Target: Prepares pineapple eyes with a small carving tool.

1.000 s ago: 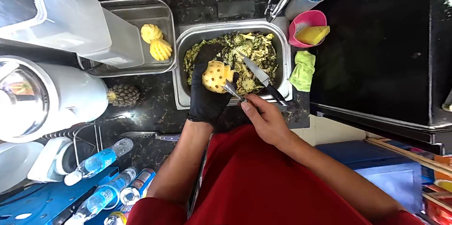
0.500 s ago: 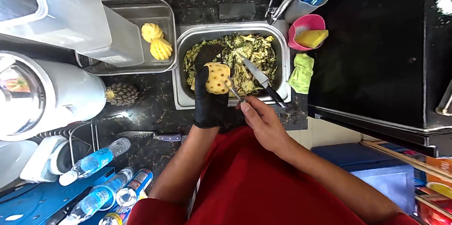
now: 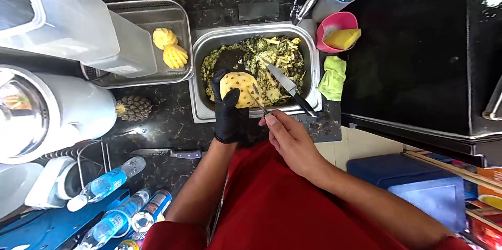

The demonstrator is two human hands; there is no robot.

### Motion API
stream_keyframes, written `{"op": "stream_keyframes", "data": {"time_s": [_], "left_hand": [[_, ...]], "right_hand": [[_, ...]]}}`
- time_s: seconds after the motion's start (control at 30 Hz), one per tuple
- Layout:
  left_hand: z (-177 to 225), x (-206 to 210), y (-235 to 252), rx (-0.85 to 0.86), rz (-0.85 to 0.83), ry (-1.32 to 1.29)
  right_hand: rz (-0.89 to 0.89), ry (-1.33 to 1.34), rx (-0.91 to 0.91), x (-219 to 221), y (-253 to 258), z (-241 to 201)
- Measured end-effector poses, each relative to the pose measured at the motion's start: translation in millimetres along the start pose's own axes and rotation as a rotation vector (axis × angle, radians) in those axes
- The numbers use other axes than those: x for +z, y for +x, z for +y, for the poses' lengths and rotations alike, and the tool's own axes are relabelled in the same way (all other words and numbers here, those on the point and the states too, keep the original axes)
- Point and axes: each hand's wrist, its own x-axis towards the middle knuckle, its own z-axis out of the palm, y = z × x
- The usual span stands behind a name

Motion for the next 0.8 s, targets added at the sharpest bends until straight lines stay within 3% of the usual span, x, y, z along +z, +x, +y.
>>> {"op": "stream_keyframes", "data": {"time_s": [0.3, 0.57, 0.8], "left_hand": [[0.2, -13.3, -1.3, -0.071, -0.141, 0.091], [6.5, 4.1, 4.0, -0.360, 0.113, -0.233], [10.9, 24.2, 7.5, -0.372, 0.186, -0.133]], "right_hand": [[0.044, -0.122, -0.007, -3.4, 14.7, -5.8], [0.001, -0.148, 0.043, -9.4, 24.9, 5.3], [0.042, -0.107, -0.078, -4.2, 25.6, 16.8]]}}
